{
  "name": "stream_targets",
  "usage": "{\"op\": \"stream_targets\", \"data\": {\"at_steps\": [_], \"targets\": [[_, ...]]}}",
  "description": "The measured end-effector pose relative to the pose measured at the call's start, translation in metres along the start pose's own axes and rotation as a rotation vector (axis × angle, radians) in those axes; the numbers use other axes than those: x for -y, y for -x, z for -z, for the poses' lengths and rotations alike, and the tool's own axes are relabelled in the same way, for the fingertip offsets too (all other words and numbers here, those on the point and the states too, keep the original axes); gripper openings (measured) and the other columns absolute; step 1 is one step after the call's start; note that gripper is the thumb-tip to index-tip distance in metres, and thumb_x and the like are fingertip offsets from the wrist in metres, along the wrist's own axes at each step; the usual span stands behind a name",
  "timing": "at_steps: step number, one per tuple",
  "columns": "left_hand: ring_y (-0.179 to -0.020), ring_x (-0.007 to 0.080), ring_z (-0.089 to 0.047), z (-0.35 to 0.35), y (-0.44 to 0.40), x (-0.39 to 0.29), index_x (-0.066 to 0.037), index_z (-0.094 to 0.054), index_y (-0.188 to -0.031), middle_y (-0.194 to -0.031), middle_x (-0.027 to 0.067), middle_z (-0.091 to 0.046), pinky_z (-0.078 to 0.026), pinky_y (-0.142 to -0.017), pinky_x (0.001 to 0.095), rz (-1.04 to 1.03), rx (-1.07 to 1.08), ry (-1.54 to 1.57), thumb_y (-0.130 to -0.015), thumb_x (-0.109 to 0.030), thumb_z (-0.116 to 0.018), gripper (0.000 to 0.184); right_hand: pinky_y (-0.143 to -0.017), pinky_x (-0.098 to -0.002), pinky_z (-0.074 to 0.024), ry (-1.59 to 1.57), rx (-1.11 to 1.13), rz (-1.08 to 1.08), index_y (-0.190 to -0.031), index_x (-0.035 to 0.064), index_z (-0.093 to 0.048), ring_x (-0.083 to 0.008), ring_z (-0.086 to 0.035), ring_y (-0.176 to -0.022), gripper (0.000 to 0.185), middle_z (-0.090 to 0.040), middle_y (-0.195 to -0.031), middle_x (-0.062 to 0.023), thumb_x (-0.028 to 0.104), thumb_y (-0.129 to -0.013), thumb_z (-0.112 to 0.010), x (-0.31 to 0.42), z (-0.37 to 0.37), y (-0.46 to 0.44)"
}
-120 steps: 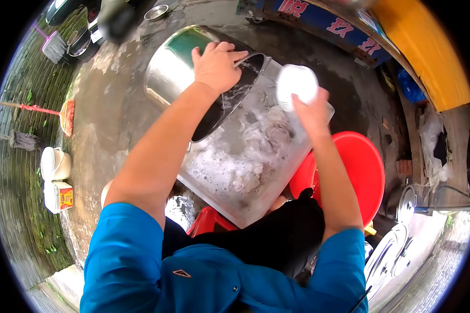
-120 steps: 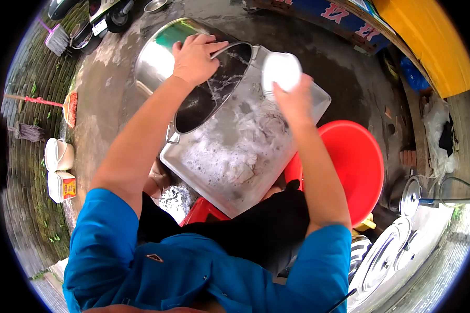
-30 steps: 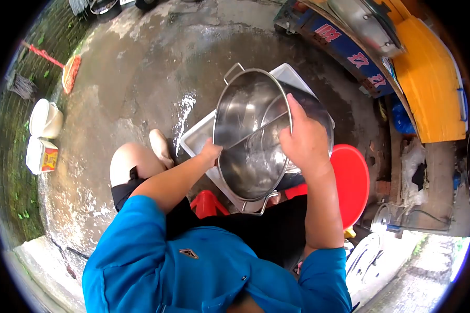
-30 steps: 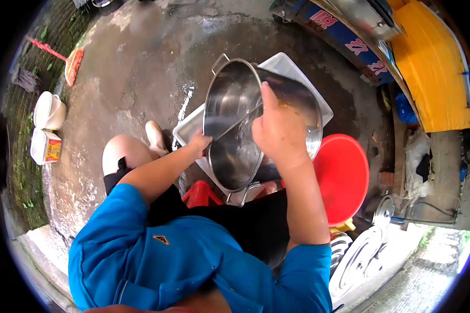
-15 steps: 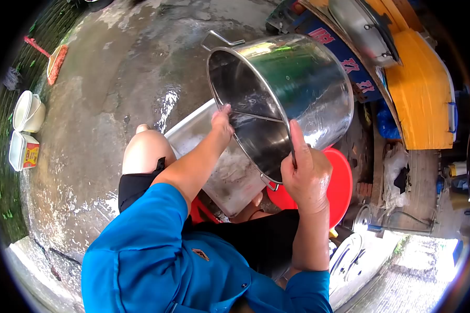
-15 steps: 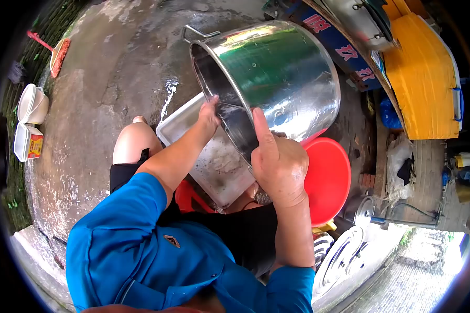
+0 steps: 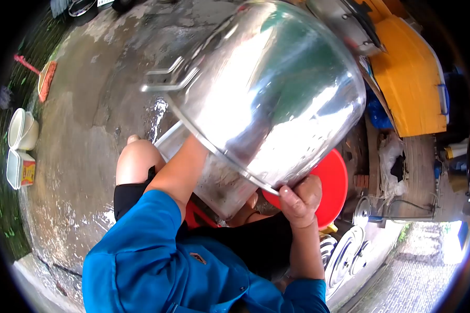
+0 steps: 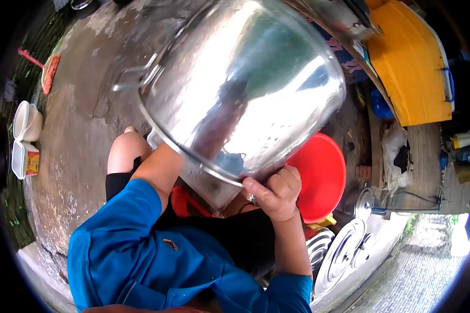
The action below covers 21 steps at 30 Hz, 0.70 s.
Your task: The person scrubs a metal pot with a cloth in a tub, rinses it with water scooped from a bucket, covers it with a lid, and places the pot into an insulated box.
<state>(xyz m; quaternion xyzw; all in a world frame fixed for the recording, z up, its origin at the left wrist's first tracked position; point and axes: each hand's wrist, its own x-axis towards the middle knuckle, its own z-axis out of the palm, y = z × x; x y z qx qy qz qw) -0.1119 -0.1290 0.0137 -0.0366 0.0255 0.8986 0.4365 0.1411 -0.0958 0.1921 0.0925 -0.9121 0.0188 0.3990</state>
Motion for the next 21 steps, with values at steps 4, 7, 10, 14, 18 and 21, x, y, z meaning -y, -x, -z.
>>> {"op": "stream_targets", "data": {"at_steps": [4,7,10,14,18,21], "targets": [[-0.115,0.0352,-0.047,-0.036,0.045,0.056,-0.008,-0.049,-0.122,-0.126,0.0138,-0.051,-0.033,-0.097,0.0564,0.293,0.207,-0.028,-0.079,-0.068,-0.043,0.074,-0.065,-0.0338,-0.0392,-0.010,-0.085,-0.020,-0.089,0.0372,-0.065,-0.0185,-0.037,-0.069,0.033,-0.028,-0.077,-0.0004,0.021,-0.063,-0.079,0.008,0.002,0.006],[-0.115,0.0361,-0.047,-0.050,0.061,0.063,-0.008,-0.049,-0.122,-0.126,0.0141,-0.051,-0.033,-0.096,0.0579,0.372,0.279,-0.062,-0.080,-0.068,-0.041,0.073,-0.077,-0.0383,-0.0418,0.006,-0.192,-0.043,-0.094,0.0362,-0.066,-0.0236,-0.047,-0.089,0.035,-0.039,-0.084,-0.0008,0.019,-0.066,-0.078,0.001,-0.001,0.001],[-0.115,0.0370,-0.047,-0.064,0.058,0.036,-0.008,-0.048,-0.123,-0.126,0.0143,-0.051,-0.032,-0.096,0.0595,0.363,0.321,-0.080,-0.081,-0.067,-0.039,0.073,-0.094,-0.0456,-0.0363,0.008,-0.415,-0.127,-0.095,0.0315,-0.068,-0.0356,-0.040,-0.118,0.036,-0.050,-0.107,-0.0068,0.013,-0.066,-0.077,0.008,-0.003,-0.026],[-0.115,0.0381,-0.047,-0.088,0.033,-0.005,-0.007,-0.047,-0.124,-0.126,0.0147,-0.051,-0.032,-0.094,0.0616,0.316,0.378,-0.061,-0.083,-0.066,-0.037,0.073,-0.106,-0.0499,-0.0225,-0.029,-0.161,-0.068,-0.102,0.0266,-0.069,-0.0428,-0.027,-0.130,0.047,-0.043,-0.132,-0.0132,0.004,-0.061,-0.074,0.013,0.029,-0.073],[-0.115,0.0393,-0.047,-0.112,0.000,-0.027,-0.007,-0.046,-0.125,-0.126,0.0151,-0.050,-0.032,-0.093,0.0637,0.292,0.433,-0.015,-0.084,-0.066,-0.034,0.072,-0.108,-0.0454,-0.0231,0.033,-0.098,-0.017,-0.112,0.0193,-0.065,-0.0332,-0.030,-0.130,0.053,-0.039,-0.137,-0.0125,-0.005,-0.065,-0.066,0.012,0.060,-0.122],[-0.115,0.0402,-0.047,-0.119,-0.017,-0.041,-0.007,-0.045,-0.125,-0.126,0.0153,-0.050,-0.031,-0.093,0.0653,0.272,0.444,0.033,-0.085,-0.065,-0.033,0.072,-0.106,-0.0391,-0.0301,-0.072,-0.167,0.001,-0.114,0.0110,-0.062,-0.0306,-0.034,-0.128,0.048,-0.037,-0.136,-0.0131,-0.012,-0.072,-0.060,0.013,0.069,-0.149]]}}
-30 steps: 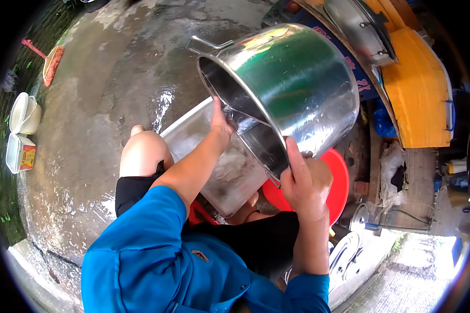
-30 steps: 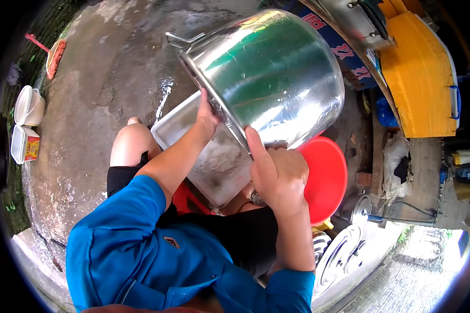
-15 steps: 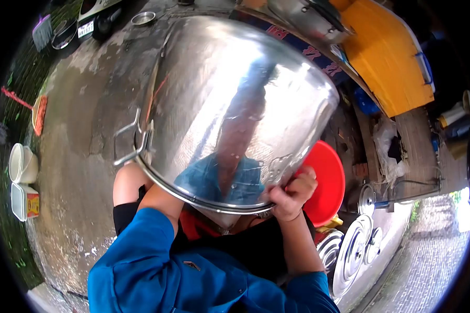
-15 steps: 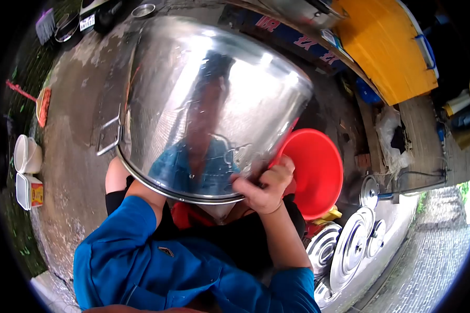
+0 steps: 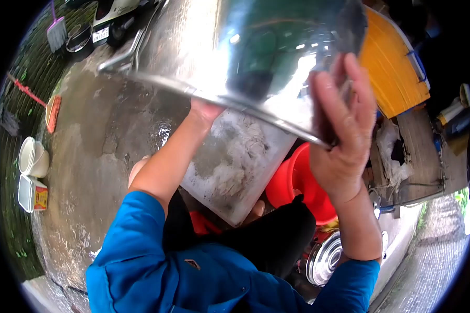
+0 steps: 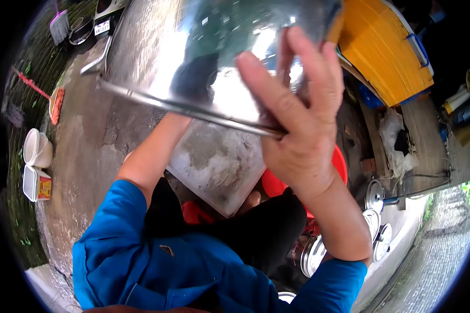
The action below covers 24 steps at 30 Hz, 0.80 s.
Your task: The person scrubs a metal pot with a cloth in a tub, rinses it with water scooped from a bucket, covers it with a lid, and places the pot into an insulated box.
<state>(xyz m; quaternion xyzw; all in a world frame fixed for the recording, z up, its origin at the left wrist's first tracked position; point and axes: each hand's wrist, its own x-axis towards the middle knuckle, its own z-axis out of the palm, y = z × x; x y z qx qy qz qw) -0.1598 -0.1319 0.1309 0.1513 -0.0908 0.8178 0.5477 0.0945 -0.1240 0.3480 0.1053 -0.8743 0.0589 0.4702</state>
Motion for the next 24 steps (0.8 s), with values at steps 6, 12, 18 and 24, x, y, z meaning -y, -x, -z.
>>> {"op": "stream_targets", "data": {"at_steps": [6,12,18,24], "targets": [[-0.114,0.0406,-0.047,0.011,0.024,-0.035,-0.007,-0.045,-0.126,-0.126,0.0155,-0.050,-0.032,-0.092,0.0663,-0.107,0.023,0.086,-0.086,-0.064,-0.031,0.071,-0.104,-0.0431,-0.0327,-0.072,-0.105,-0.054,-0.112,0.0057,-0.060,-0.0368,-0.036,-0.127,0.038,-0.037,-0.134,-0.0199,-0.010,-0.078,-0.062,0.022,-0.027,0.001],[-0.113,0.0385,-0.049,0.003,0.066,-0.069,-0.007,-0.048,-0.124,-0.124,0.0149,-0.052,-0.034,-0.092,0.0633,-0.229,0.053,0.056,-0.085,-0.062,-0.034,0.069,-0.103,-0.0579,-0.0255,0.097,0.000,-0.036,-0.107,0.0166,-0.061,-0.0467,-0.031,-0.126,0.037,-0.037,-0.134,-0.0208,-0.002,-0.076,-0.067,0.055,-0.095,0.030],[-0.112,0.0364,-0.051,-0.025,0.078,-0.097,-0.007,-0.050,-0.122,-0.122,0.0143,-0.054,-0.036,-0.092,0.0603,-0.301,0.134,0.002,-0.085,-0.060,-0.037,0.067,-0.105,-0.0515,-0.0276,0.146,0.126,0.117,-0.114,0.0142,-0.058,-0.0428,-0.025,-0.131,0.041,-0.030,-0.139,-0.0182,-0.007,-0.080,-0.059,0.083,-0.115,-0.004],[-0.111,0.0342,-0.053,-0.059,0.090,-0.126,-0.007,-0.052,-0.121,-0.120,0.0137,-0.056,-0.038,-0.093,0.0572,-0.378,0.213,-0.067,-0.084,-0.059,-0.039,0.065,-0.107,-0.0364,-0.0345,0.030,0.194,0.169,-0.127,0.0041,-0.048,-0.0316,-0.027,-0.133,0.051,-0.022,-0.144,-0.0128,-0.016,-0.080,-0.053,0.099,-0.126,-0.046]]}}
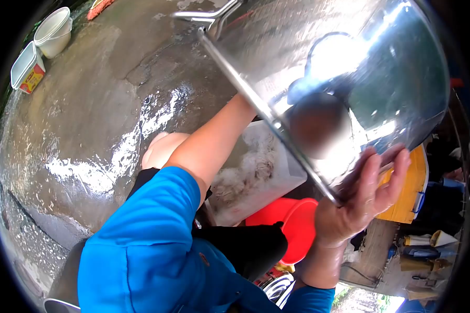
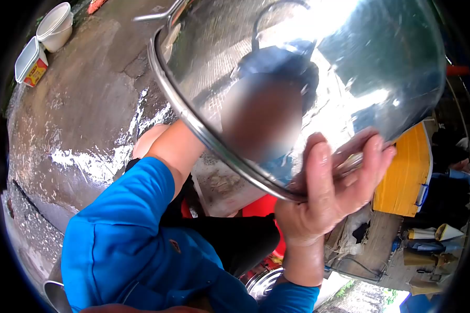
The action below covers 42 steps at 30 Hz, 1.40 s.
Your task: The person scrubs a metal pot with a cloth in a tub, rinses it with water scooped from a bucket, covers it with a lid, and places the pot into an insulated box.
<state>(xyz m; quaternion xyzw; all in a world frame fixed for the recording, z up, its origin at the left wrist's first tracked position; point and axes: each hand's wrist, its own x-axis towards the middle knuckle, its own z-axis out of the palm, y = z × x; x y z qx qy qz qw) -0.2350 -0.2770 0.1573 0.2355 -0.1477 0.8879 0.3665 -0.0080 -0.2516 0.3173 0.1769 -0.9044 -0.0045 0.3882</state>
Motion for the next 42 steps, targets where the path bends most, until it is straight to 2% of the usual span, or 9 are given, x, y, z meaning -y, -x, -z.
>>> {"op": "stream_targets", "data": {"at_steps": [15,19,22,25,28,34,38,41,42], "targets": [[-0.110,0.0312,-0.055,-0.055,0.014,-0.071,-0.008,-0.055,-0.120,-0.119,0.0126,-0.058,-0.041,-0.093,0.0537,-0.116,0.106,-0.069,-0.083,-0.057,-0.043,0.062,-0.109,-0.0371,-0.0282,-0.407,-0.073,0.176,-0.133,0.0007,-0.038,-0.0273,-0.029,-0.132,0.062,-0.018,-0.145,-0.0118,-0.018,-0.076,-0.054,-0.002,-0.014,-0.053],[-0.110,0.0312,-0.055,-0.056,0.017,-0.076,-0.008,-0.055,-0.120,-0.119,0.0125,-0.058,-0.041,-0.093,0.0540,-0.132,0.080,-0.085,-0.083,-0.057,-0.043,0.062,-0.109,-0.0369,-0.0285,-0.299,-0.075,0.199,-0.133,0.0016,-0.039,-0.0274,-0.026,-0.134,0.065,-0.017,-0.145,-0.0122,-0.019,-0.074,-0.058,-0.002,-0.017,-0.050],[-0.111,0.0312,-0.054,-0.055,0.018,-0.078,-0.008,-0.054,-0.121,-0.120,0.0125,-0.057,-0.041,-0.093,0.0541,-0.137,0.067,-0.087,-0.083,-0.057,-0.042,0.063,-0.104,-0.0354,-0.0372,-0.383,-0.207,0.149,-0.118,0.0043,-0.057,-0.0320,-0.027,-0.132,0.051,-0.024,-0.139,-0.0169,-0.022,-0.074,-0.055,0.002,-0.022,-0.049],[-0.111,0.0312,-0.054,-0.054,0.015,-0.079,-0.009,-0.054,-0.121,-0.121,0.0124,-0.057,-0.041,-0.093,0.0543,-0.139,0.057,-0.086,-0.083,-0.057,-0.042,0.063,-0.105,-0.0363,-0.0351,-0.389,-0.207,0.149,-0.117,0.0063,-0.058,-0.0321,-0.029,-0.131,0.050,-0.025,-0.139,-0.0172,-0.020,-0.075,-0.057,0.000,-0.021,-0.048],[-0.112,0.0312,-0.054,-0.053,0.011,-0.078,-0.009,-0.054,-0.121,-0.122,0.0123,-0.056,-0.041,-0.093,0.0545,-0.140,0.048,-0.087,-0.084,-0.057,-0.042,0.063,-0.110,-0.0371,-0.0283,-0.263,-0.093,0.184,-0.131,0.0007,-0.042,-0.0280,-0.026,-0.134,0.062,-0.017,-0.145,-0.0113,-0.018,-0.074,-0.059,-0.005,-0.015,-0.045],[-0.112,0.0312,-0.053,-0.048,0.004,-0.074,-0.009,-0.053,-0.122,-0.123,0.0121,-0.055,-0.041,-0.093,0.0549,-0.121,0.018,-0.096,-0.084,-0.058,-0.041,0.063,-0.109,-0.0374,-0.0291,-0.243,-0.085,0.156,-0.131,0.0003,-0.042,-0.0279,-0.025,-0.134,0.061,-0.018,-0.144,-0.0103,-0.019,-0.075,-0.056,0.000,-0.018,-0.045],[-0.113,0.0312,-0.053,-0.011,0.005,-0.077,-0.010,-0.053,-0.123,-0.124,0.0120,-0.054,-0.041,-0.093,0.0551,-0.104,-0.218,-0.054,-0.084,-0.058,-0.041,0.063,-0.110,-0.0350,-0.0282,-0.427,-0.082,0.105,-0.133,-0.0008,-0.040,-0.0265,-0.029,-0.133,0.063,-0.018,-0.143,-0.0096,-0.022,-0.074,-0.047,-0.007,-0.032,-0.050],[-0.113,0.0312,-0.052,0.031,0.016,-0.090,-0.010,-0.052,-0.123,-0.125,0.0120,-0.054,-0.040,-0.093,0.0553,-0.208,-0.636,0.000,-0.084,-0.058,-0.041,0.063,-0.108,-0.0308,-0.0296,-0.560,-0.067,-0.017,-0.134,0.0017,-0.039,-0.0249,-0.034,-0.131,0.079,-0.021,-0.141,-0.0100,-0.027,-0.061,-0.035,-0.023,-0.054,-0.041],[-0.116,0.0307,-0.049,0.039,0.024,-0.092,-0.009,-0.049,-0.126,-0.128,0.0123,-0.050,-0.038,-0.096,0.0529,-0.344,-0.785,0.004,-0.085,-0.059,-0.040,0.066,-0.105,-0.0288,-0.0325,-0.650,-0.085,-0.108,-0.131,0.0048,-0.044,-0.0241,-0.035,-0.129,0.072,-0.023,-0.140,-0.0107,-0.026,-0.066,-0.041,-0.023,-0.063,-0.036]]}}
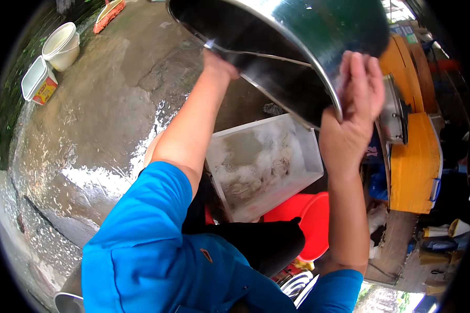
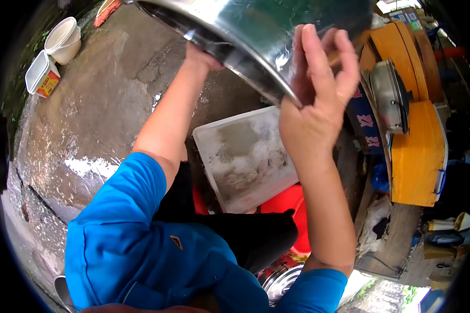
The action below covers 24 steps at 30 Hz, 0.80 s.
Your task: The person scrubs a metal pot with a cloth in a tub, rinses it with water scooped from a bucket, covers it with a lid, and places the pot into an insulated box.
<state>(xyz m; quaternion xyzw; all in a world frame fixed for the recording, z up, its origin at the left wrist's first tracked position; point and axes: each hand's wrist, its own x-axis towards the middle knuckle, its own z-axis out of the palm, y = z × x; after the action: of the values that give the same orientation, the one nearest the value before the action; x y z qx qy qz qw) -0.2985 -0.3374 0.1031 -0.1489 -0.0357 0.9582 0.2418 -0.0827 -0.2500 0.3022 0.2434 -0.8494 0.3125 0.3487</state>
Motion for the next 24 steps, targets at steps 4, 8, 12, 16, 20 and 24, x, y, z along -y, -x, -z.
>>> {"op": "stream_targets", "data": {"at_steps": [4,8,12,16,20,24], "targets": [[-0.129,0.0284,-0.034,0.025,0.005,-0.010,-0.003,-0.035,-0.136,-0.142,0.0133,-0.034,-0.024,-0.108,0.0424,-0.435,-0.475,-0.177,-0.086,-0.063,-0.037,0.078,-0.102,-0.0270,-0.0317,-0.003,-0.090,-0.359,-0.133,0.0084,-0.045,-0.0220,-0.037,-0.127,0.069,-0.026,-0.140,-0.0124,-0.019,-0.069,-0.041,-0.034,-0.008,0.026],[-0.117,0.0259,-0.047,0.034,0.020,-0.014,-0.001,-0.043,-0.128,-0.130,0.0133,-0.048,-0.035,-0.098,0.0375,-0.387,-0.492,-0.785,-0.084,-0.040,-0.059,0.061,-0.097,-0.0265,-0.0354,-0.189,-0.322,-0.724,-0.136,0.0079,-0.040,-0.0215,-0.046,-0.118,0.072,-0.043,-0.132,-0.0127,-0.015,-0.068,-0.036,-0.085,0.001,0.059],[-0.079,0.0197,-0.061,0.059,0.011,-0.017,-0.003,-0.062,-0.100,-0.087,0.0080,-0.065,-0.046,-0.072,0.0339,-0.478,-0.379,-1.571,-0.075,-0.010,-0.065,0.026,-0.085,-0.0296,-0.0470,-0.464,-0.482,-1.086,-0.134,0.0057,-0.039,-0.0206,-0.057,-0.101,0.073,-0.054,-0.118,-0.0119,-0.018,-0.065,-0.031,-0.109,0.027,0.114],[-0.090,0.0328,-0.062,0.037,0.029,0.014,-0.011,-0.067,-0.094,-0.092,0.0162,-0.066,-0.047,-0.079,0.0387,-0.529,-0.199,-2.168,-0.068,-0.012,-0.058,0.028,-0.056,-0.0322,-0.0487,-0.452,-0.587,-1.504,-0.114,0.0099,-0.052,-0.0178,-0.049,-0.065,0.055,-0.050,-0.080,-0.0050,-0.014,-0.067,-0.036,-0.165,0.051,0.221],[-0.088,0.0358,-0.061,0.049,0.035,0.041,-0.010,-0.067,-0.089,-0.089,0.0180,-0.065,-0.047,-0.076,0.0430,-0.496,-0.211,-2.442,-0.066,-0.012,-0.053,0.027,-0.055,-0.0363,-0.0494,-0.741,-0.677,-1.636,-0.114,0.0110,-0.051,-0.0196,-0.050,-0.066,0.054,-0.049,-0.081,-0.0065,-0.013,-0.067,-0.036,-0.201,0.046,0.312],[-0.090,0.0343,-0.062,0.074,0.028,0.041,-0.012,-0.066,-0.095,-0.093,0.0167,-0.065,-0.048,-0.078,0.0409,-0.386,-0.265,-2.535,-0.067,-0.014,-0.055,0.030,-0.067,-0.0367,-0.0520,-0.845,-0.624,-1.599,-0.117,0.0120,-0.046,-0.0217,-0.056,-0.083,0.052,-0.054,-0.096,-0.0061,-0.009,-0.070,-0.037,-0.177,0.021,0.313]]}}
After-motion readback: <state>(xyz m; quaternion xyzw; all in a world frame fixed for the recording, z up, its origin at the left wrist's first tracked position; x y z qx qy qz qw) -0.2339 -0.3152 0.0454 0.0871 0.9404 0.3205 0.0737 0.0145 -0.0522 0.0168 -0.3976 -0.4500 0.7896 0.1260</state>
